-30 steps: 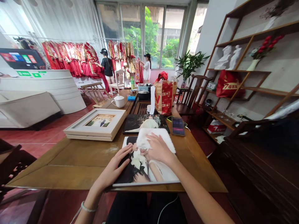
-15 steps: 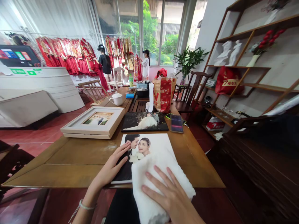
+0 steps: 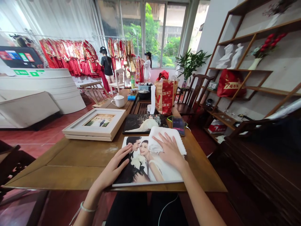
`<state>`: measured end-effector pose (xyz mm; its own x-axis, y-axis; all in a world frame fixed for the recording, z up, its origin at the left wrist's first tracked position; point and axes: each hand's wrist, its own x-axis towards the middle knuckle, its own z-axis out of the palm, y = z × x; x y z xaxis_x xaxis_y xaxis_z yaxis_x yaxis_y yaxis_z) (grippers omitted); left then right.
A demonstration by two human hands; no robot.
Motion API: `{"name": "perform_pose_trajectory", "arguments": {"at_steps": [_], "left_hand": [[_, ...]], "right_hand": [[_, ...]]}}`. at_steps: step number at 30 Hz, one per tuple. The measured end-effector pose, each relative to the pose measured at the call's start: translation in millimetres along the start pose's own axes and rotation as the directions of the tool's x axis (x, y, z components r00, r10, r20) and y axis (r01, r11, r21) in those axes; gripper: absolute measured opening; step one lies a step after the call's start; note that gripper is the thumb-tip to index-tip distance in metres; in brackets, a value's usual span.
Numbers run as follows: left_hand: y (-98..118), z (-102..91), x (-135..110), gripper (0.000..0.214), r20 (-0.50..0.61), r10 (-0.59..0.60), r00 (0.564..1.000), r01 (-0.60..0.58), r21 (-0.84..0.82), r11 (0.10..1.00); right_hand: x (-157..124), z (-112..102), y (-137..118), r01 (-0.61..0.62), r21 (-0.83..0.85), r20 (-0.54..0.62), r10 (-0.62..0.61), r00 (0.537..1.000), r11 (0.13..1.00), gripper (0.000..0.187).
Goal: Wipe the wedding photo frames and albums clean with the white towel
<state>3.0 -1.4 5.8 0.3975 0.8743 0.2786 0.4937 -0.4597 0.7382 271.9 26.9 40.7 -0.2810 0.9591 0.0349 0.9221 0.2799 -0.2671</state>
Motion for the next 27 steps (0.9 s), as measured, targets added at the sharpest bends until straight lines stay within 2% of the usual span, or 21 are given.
{"name": "perform_pose_trajectory", "arguments": {"at_steps": [2, 4, 8, 12, 15, 17, 20, 23, 27], "left_hand": [[-0.9, 0.4, 0.4, 0.042, -0.002, 0.000, 1.000, 0.000, 0.002, 1.000], [-1.8, 1.0, 0.8, 0.042, -0.008, 0.000, 1.000, 0.000, 0.003, 1.000], [-2.8, 2.1, 1.4, 0.041, -0.017, -0.007, 1.000, 0.007, 0.005, 1.000], [-1.5, 2.0, 1.5, 0.042, -0.013, -0.014, 1.000, 0.014, 0.001, 1.000], [0.9, 1.2, 1.2, 0.042, -0.003, -0.010, 1.000, 0.010, -0.003, 1.000], [2.0, 0.6, 0.9, 0.042, 0.002, -0.011, 1.000, 0.011, -0.003, 1.000], [1.7, 0.2, 0.6, 0.043, 0.004, -0.016, 1.000, 0.016, 0.004, 1.000], [0.4, 0.8, 0.9, 0.042, 0.002, -0.012, 1.000, 0.012, 0.004, 1.000], [-0.2, 1.8, 2.2, 0.042, 0.002, -0.015, 1.000, 0.015, 0.002, 1.000]], "right_hand": [[4.7, 0.0, -16.2, 0.049, -0.001, 0.027, -0.049, 0.998, 0.999, 0.082], [-4.3, 0.2, -32.2, 0.161, 0.028, 0.069, -0.162, 0.984, 0.987, 0.086], [-56.0, -0.5, -51.4, 0.317, 0.119, 0.124, -0.331, 0.936, 0.941, 0.097], [-111.5, -0.6, -45.6, 0.345, 0.158, 0.174, -0.370, 0.913, 0.925, 0.097], [-129.0, 0.8, -28.7, 0.295, 0.152, 0.169, -0.319, 0.933, 0.943, 0.091], [-126.3, 1.3, -15.4, 0.250, 0.137, 0.148, -0.269, 0.952, 0.959, 0.090], [-102.9, -0.1, 3.3, 0.189, 0.088, 0.097, -0.197, 0.976, 0.978, 0.095], [-62.3, -3.8, 17.6, 0.172, 0.065, 0.061, -0.176, 0.982, 0.983, 0.096], [-5.0, -8.5, 24.5, 0.114, 0.060, 0.058, -0.117, 0.991, 0.992, 0.088]]}}
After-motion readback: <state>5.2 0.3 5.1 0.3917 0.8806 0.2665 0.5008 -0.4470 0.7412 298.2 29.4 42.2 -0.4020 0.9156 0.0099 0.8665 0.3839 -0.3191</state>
